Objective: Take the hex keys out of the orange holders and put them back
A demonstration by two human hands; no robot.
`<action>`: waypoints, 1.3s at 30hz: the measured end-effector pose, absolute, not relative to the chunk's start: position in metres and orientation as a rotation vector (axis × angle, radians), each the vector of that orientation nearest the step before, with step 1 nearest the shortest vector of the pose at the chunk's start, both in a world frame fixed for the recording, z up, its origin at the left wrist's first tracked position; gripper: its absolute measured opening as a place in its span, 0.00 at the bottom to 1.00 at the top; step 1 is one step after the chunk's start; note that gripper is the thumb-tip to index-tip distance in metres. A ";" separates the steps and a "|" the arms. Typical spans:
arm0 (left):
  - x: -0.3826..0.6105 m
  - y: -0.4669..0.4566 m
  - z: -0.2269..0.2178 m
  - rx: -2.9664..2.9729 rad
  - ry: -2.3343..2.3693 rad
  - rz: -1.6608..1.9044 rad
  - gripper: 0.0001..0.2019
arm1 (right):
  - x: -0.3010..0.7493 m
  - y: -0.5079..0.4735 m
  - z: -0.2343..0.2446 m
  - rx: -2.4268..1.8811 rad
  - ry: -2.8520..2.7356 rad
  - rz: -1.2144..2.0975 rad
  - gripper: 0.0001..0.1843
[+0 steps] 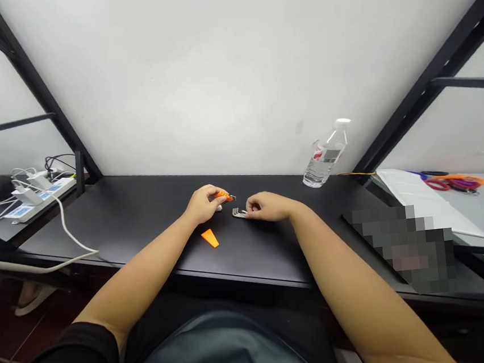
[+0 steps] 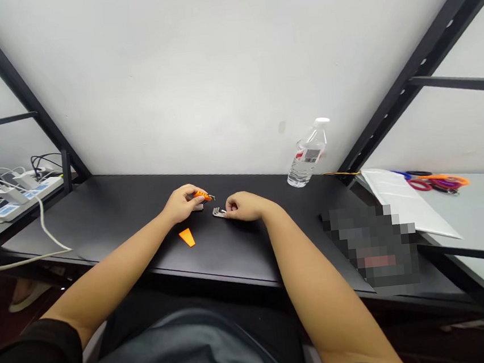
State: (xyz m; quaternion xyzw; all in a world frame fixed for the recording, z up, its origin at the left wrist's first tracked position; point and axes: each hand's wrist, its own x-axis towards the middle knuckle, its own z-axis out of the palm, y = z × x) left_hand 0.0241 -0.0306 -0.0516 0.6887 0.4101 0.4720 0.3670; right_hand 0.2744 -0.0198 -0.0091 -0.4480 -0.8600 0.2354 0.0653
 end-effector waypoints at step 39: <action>0.026 -0.038 -0.039 2.048 1.184 1.187 0.11 | 0.250 -0.029 -0.009 -0.962 -2.318 0.379 0.17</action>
